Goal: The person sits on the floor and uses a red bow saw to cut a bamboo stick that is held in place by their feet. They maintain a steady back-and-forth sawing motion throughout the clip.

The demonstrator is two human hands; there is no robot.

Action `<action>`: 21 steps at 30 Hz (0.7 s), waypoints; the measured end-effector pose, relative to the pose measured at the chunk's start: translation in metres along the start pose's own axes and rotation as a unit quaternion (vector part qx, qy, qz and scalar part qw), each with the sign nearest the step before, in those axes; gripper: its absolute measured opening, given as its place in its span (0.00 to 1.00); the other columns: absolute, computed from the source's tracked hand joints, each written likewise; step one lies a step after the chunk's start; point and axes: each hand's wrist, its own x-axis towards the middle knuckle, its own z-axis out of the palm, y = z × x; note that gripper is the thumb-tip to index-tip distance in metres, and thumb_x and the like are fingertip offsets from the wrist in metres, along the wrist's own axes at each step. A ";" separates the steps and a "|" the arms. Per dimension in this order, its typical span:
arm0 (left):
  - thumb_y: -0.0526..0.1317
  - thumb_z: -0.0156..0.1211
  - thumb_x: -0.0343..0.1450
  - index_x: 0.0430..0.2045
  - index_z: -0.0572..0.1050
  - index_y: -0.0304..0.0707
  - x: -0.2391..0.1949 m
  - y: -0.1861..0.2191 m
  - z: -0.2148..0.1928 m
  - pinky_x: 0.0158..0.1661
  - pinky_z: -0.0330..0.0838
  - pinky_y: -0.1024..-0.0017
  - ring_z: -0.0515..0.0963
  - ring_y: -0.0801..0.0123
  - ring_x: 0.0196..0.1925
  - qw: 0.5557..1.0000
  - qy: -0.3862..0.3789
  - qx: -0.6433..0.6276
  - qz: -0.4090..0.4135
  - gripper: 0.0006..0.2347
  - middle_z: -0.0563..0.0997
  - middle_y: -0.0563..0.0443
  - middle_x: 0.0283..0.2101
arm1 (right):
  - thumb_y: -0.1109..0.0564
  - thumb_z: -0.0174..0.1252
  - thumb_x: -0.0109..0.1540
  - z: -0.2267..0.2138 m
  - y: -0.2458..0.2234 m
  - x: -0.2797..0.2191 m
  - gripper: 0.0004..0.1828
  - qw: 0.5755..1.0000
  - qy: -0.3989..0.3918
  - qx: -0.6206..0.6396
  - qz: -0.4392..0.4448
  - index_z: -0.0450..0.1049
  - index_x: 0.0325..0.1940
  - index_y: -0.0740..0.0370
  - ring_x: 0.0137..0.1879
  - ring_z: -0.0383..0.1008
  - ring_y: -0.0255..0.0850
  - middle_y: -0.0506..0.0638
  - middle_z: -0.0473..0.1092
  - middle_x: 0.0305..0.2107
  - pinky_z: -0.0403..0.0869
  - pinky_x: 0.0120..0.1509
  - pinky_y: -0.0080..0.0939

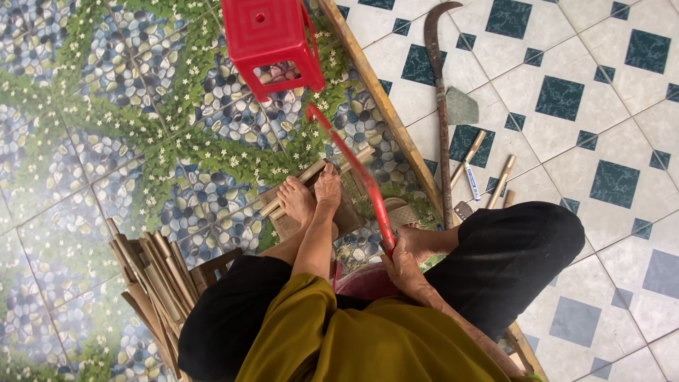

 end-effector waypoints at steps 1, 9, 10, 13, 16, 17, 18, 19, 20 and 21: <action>0.28 0.60 0.67 0.26 0.72 0.32 -0.003 0.000 -0.001 0.25 0.81 0.60 0.79 0.53 0.33 1.000 -0.003 0.001 -0.005 0.03 0.64 0.56 0.42 | 0.47 0.54 0.62 -0.012 -0.020 -0.013 0.31 0.999 -0.003 0.041 -0.004 0.50 0.64 0.56 0.59 0.70 0.73 0.77 0.71 0.48 0.68 0.66 0.69; 0.28 0.60 0.67 0.33 0.74 0.33 -0.005 -0.008 -0.001 0.34 0.82 0.50 0.79 0.47 0.40 0.995 -0.053 -0.077 -0.039 0.04 0.66 0.56 0.47 | 0.55 0.58 0.64 0.011 0.047 0.035 0.23 0.946 -0.023 0.321 0.026 0.60 0.59 0.61 0.13 0.66 0.42 0.59 0.68 0.17 0.63 0.10 0.36; 0.30 0.60 0.68 0.36 0.71 0.36 -0.003 -0.008 -0.003 0.35 0.81 0.47 0.79 0.46 0.41 0.991 -0.055 -0.103 -0.061 0.06 0.66 0.57 0.47 | 0.53 0.58 0.63 0.012 0.045 0.035 0.26 0.968 -0.018 0.249 0.012 0.57 0.61 0.62 0.13 0.69 0.45 0.63 0.71 0.18 0.65 0.10 0.40; 0.32 0.62 0.69 0.39 0.73 0.35 -0.003 -0.013 0.011 0.37 0.83 0.51 0.78 0.46 0.44 0.994 -0.069 -0.070 -0.040 0.08 0.66 0.55 0.49 | 0.44 0.49 0.66 -0.001 0.019 0.012 0.27 0.997 -0.023 -0.077 0.016 0.52 0.67 0.50 0.55 0.76 0.67 0.72 0.74 0.43 0.74 0.62 0.63; 0.32 0.61 0.65 0.38 0.75 0.47 0.001 -0.012 0.006 0.34 0.82 0.58 0.81 0.58 0.44 0.992 -0.071 -0.084 -0.062 0.10 0.77 0.57 0.39 | 0.47 0.42 0.68 -0.017 0.000 -0.007 0.20 0.984 -0.024 -0.177 0.004 0.50 0.64 0.43 0.56 0.76 0.65 0.65 0.74 0.46 0.73 0.64 0.64; 0.32 0.61 0.65 0.38 0.75 0.47 -0.002 -0.008 -0.005 0.34 0.82 0.58 0.81 0.58 0.44 0.992 -0.072 -0.084 -0.062 0.10 0.77 0.57 0.39 | 0.47 0.42 0.68 -0.014 0.002 -0.003 0.20 0.984 -0.025 -0.178 0.005 0.50 0.64 0.43 0.56 0.76 0.65 0.65 0.74 0.46 0.73 0.64 0.64; 0.31 0.60 0.66 0.41 0.73 0.45 -0.005 -0.005 -0.015 0.35 0.81 0.56 0.82 0.54 0.43 0.989 -0.066 -0.101 -0.086 0.12 0.78 0.53 0.40 | 0.46 0.43 0.68 -0.012 0.005 0.001 0.20 0.988 -0.026 -0.150 0.008 0.52 0.63 0.43 0.55 0.76 0.65 0.66 0.74 0.45 0.73 0.64 0.63; 0.29 0.59 0.66 0.44 0.71 0.43 -0.009 -0.002 -0.025 0.36 0.81 0.54 0.83 0.51 0.42 0.985 -0.059 -0.117 -0.111 0.14 0.79 0.49 0.41 | 0.45 0.45 0.68 -0.009 0.008 0.006 0.20 0.992 -0.028 -0.123 0.011 0.53 0.63 0.43 0.55 0.76 0.66 0.67 0.74 0.45 0.73 0.64 0.63; 0.29 0.59 0.66 0.44 0.71 0.43 -0.005 -0.004 -0.013 0.36 0.81 0.54 0.83 0.51 0.42 0.985 -0.060 -0.117 -0.112 0.14 0.79 0.49 0.41 | 0.45 0.45 0.68 0.000 0.017 0.013 0.20 0.992 -0.030 -0.124 0.011 0.53 0.63 0.43 0.55 0.76 0.66 0.67 0.74 0.45 0.73 0.64 0.63; 0.29 0.57 0.67 0.42 0.71 0.39 -0.001 -0.005 0.000 0.37 0.80 0.51 0.81 0.47 0.43 0.982 -0.053 -0.145 -0.110 0.11 0.76 0.46 0.44 | 0.46 0.52 0.64 0.008 0.027 0.021 0.27 1.000 -0.016 -0.013 0.009 0.54 0.66 0.47 0.50 0.76 0.66 0.69 0.74 0.42 0.71 0.57 0.64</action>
